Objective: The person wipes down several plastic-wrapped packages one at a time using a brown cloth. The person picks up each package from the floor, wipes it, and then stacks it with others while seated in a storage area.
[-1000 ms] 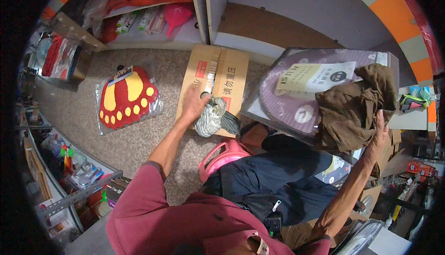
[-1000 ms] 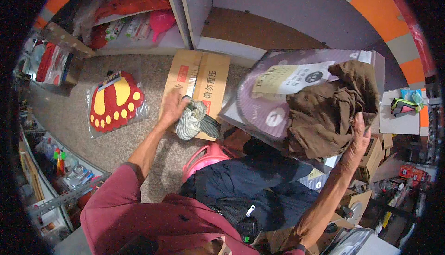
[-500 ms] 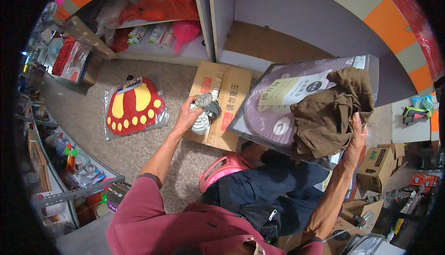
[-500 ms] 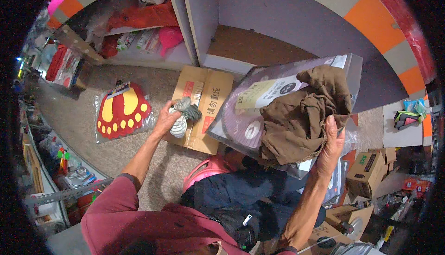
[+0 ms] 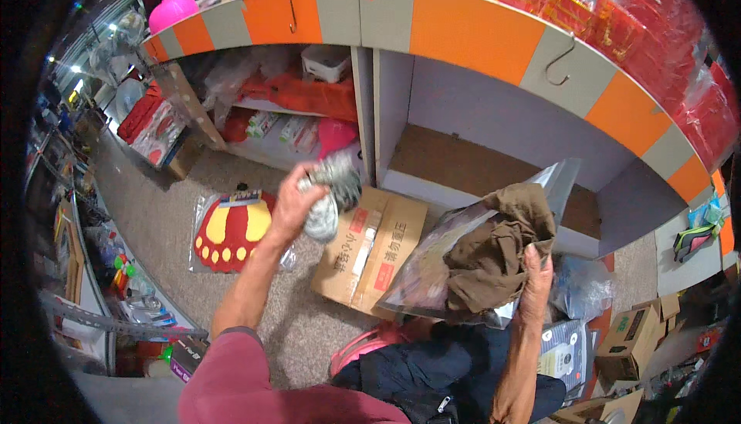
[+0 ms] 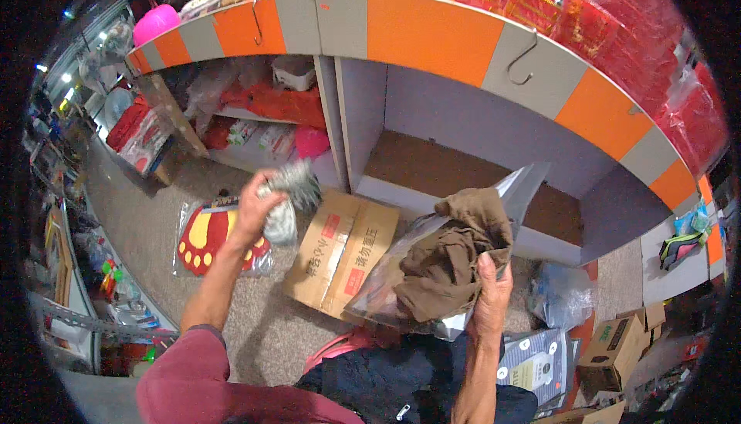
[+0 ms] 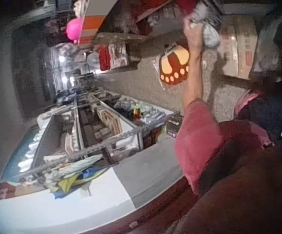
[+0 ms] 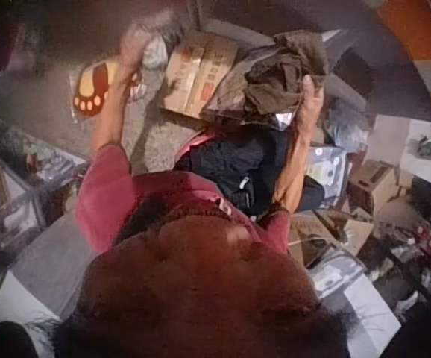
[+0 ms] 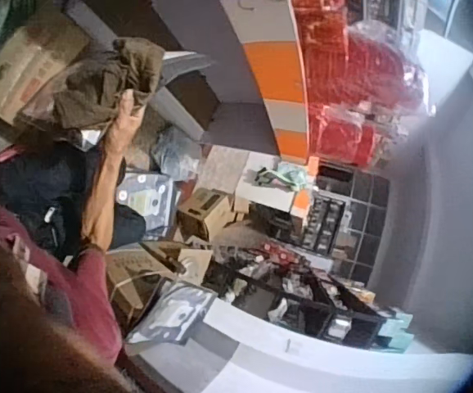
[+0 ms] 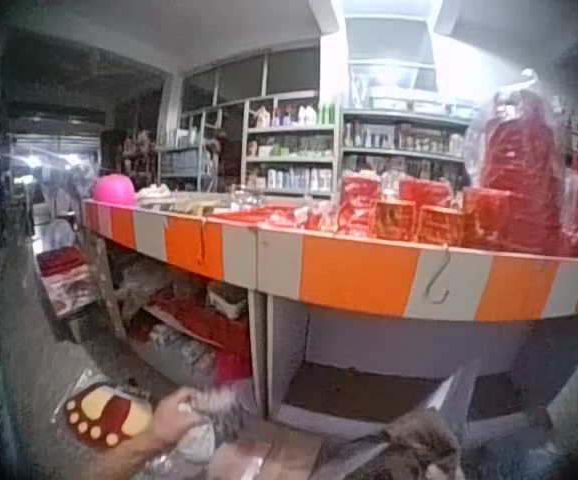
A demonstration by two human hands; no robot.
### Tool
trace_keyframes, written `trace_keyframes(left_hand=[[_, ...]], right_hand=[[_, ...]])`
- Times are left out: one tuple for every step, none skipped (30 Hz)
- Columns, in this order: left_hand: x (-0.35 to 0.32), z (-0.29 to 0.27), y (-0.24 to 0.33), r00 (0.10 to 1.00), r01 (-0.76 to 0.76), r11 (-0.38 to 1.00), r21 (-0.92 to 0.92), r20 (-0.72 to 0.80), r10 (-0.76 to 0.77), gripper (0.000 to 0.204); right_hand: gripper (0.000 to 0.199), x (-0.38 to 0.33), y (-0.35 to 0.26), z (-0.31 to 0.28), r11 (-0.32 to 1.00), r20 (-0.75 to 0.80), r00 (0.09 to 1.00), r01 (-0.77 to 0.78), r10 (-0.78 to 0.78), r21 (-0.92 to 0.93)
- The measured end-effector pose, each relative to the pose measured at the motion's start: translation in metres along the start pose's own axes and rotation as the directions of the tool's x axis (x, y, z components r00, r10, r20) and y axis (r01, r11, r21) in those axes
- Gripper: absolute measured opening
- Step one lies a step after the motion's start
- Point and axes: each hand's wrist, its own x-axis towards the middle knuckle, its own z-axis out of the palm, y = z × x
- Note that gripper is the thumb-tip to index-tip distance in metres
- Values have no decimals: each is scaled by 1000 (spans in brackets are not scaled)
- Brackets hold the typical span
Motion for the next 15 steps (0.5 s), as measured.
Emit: trace_keyframes(left_hand=[[15, -5, 45, 994, -100, 992, 81, -40, 104, 48], [39, -1, 88, 976, -197, 970, 145, -66, 208, 49], [63, 3, 135, 938, -316, 923, 221, -74, 339, 52], [108, -10, 175, 830, -482, 788, 383, -89, 551, 52], [147, -13, 210, 743, -542, 692, 476, -113, 660, 55], [191, -13, 242, 687, -546, 626, 557, -130, 715, 58], [233, -10, 267, 645, -527, 568, 632, -139, 752, 62], [272, -3, 283, 640, -491, 530, 691, -127, 758, 65], [303, 10, 291, 670, -451, 514, 730, -103, 736, 69], [331, 32, 291, 712, -448, 506, 737, -48, 700, 70], [353, 49, 285, 755, -438, 486, 756, 16, 655, 71], [373, 60, 279, 792, -423, 458, 781, 74, 606, 73], [393, 71, 277, 825, -413, 438, 798, 124, 552, 75], [412, 76, 276, 832, -426, 414, 804, 167, 530, 78], [430, 75, 272, 840, -433, 387, 814, 208, 501, 81]], right_hand=[[54, -6, 1, 2, 1000, 20, 1000, -12, 12, 25], [55, -11, -4, 1, 1000, 19, 1000, -24, 24, 11], [55, -14, -7, 3, 999, 18, 999, -34, 34, 9], [56, -12, -9, 16, 998, 45, 998, -42, 40, 43], [56, -14, -11, 25, 997, 57, 997, -54, 50, 58], [57, -14, -9, 33, 995, 62, 996, -61, 56, 78], [57, -12, -7, 39, 993, 68, 996, -70, 64, 91], [58, -10, 1, 46, 991, 70, 995, -85, 78, 107], [58, -10, 10, 50, 987, 65, 993, -103, 96, 123], [59, -8, 12, 54, 988, 36, 994, -102, 99, 114], [61, -4, 27, 56, 984, 47, 993, -115, 109, 133], [62, -1, 45, 65, 979, 69, 990, -134, 124, 155], [64, 2, 57, 72, 975, 88, 988, -142, 129, 172], [64, 5, 70, 74, 969, 95, 985, -159, 143, 190], [65, 9, 88, 71, 964, 108, 981, -179, 161, 195]])
